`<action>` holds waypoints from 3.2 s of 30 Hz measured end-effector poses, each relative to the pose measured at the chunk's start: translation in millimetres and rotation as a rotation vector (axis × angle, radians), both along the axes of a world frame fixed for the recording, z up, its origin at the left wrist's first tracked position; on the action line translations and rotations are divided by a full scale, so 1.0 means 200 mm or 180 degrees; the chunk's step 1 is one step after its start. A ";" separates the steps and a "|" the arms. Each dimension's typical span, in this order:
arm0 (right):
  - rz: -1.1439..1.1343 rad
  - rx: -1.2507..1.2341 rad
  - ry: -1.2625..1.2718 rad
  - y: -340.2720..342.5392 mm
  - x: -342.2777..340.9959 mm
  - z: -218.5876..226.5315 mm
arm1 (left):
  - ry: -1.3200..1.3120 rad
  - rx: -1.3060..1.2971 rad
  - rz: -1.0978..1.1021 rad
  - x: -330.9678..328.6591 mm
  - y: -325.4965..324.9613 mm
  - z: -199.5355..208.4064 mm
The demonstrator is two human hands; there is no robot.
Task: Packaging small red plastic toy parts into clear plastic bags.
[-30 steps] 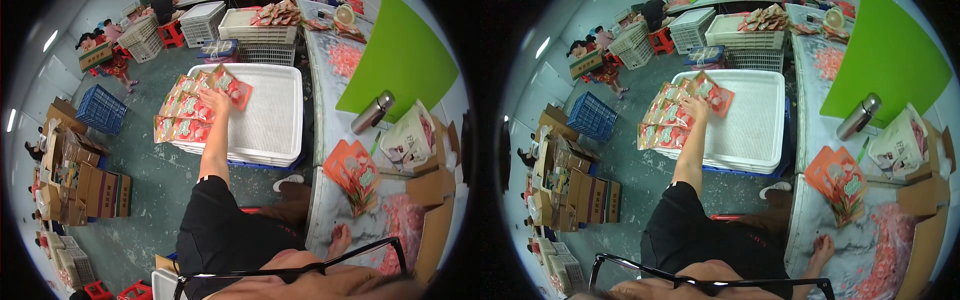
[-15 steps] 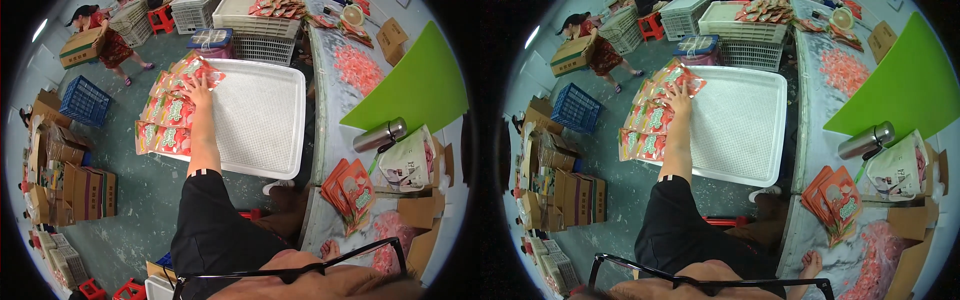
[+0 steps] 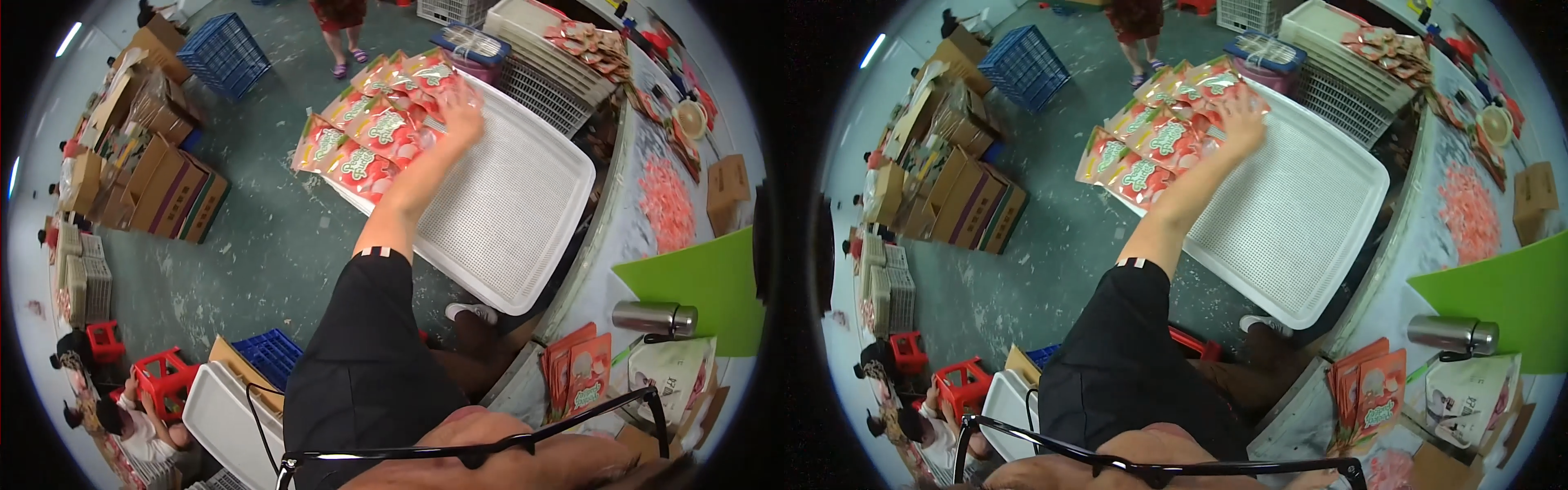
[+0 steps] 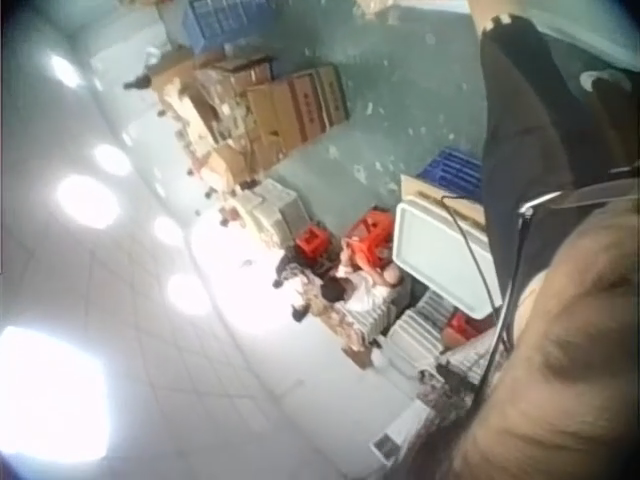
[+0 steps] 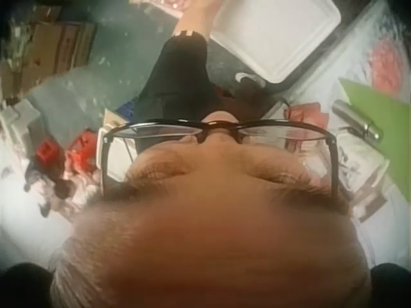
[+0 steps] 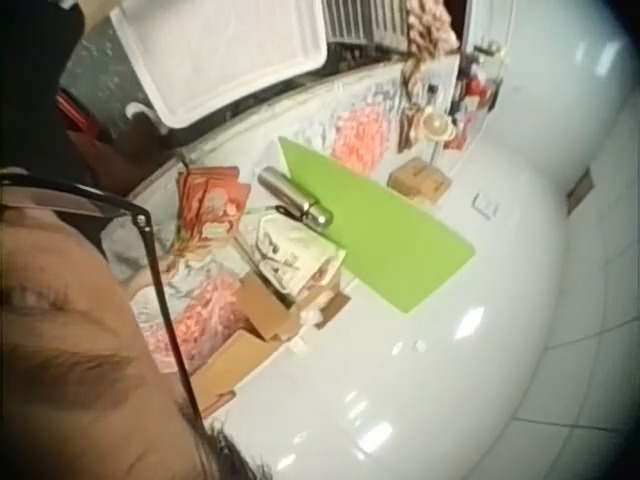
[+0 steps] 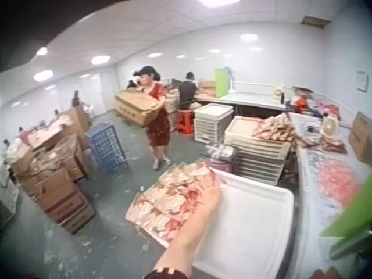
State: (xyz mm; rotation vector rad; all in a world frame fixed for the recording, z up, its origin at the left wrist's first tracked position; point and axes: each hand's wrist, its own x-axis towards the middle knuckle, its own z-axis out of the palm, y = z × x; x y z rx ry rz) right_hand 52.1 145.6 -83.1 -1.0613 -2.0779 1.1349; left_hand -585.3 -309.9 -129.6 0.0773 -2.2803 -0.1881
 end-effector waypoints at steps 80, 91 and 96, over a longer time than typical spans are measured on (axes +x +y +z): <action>0.0892 0.2908 -0.0239 -0.30 0.24 0.21 | -0.4273 0.3450 -0.4496 2.67 1.69 0.30; 0.1850 0.0575 -0.0061 -0.27 0.33 0.04 | -0.2147 0.1644 -0.5874 2.92 1.61 0.52; 0.2297 0.1474 -0.0237 -0.25 0.45 -0.02 | -0.2844 0.0470 -0.6405 2.92 1.63 0.52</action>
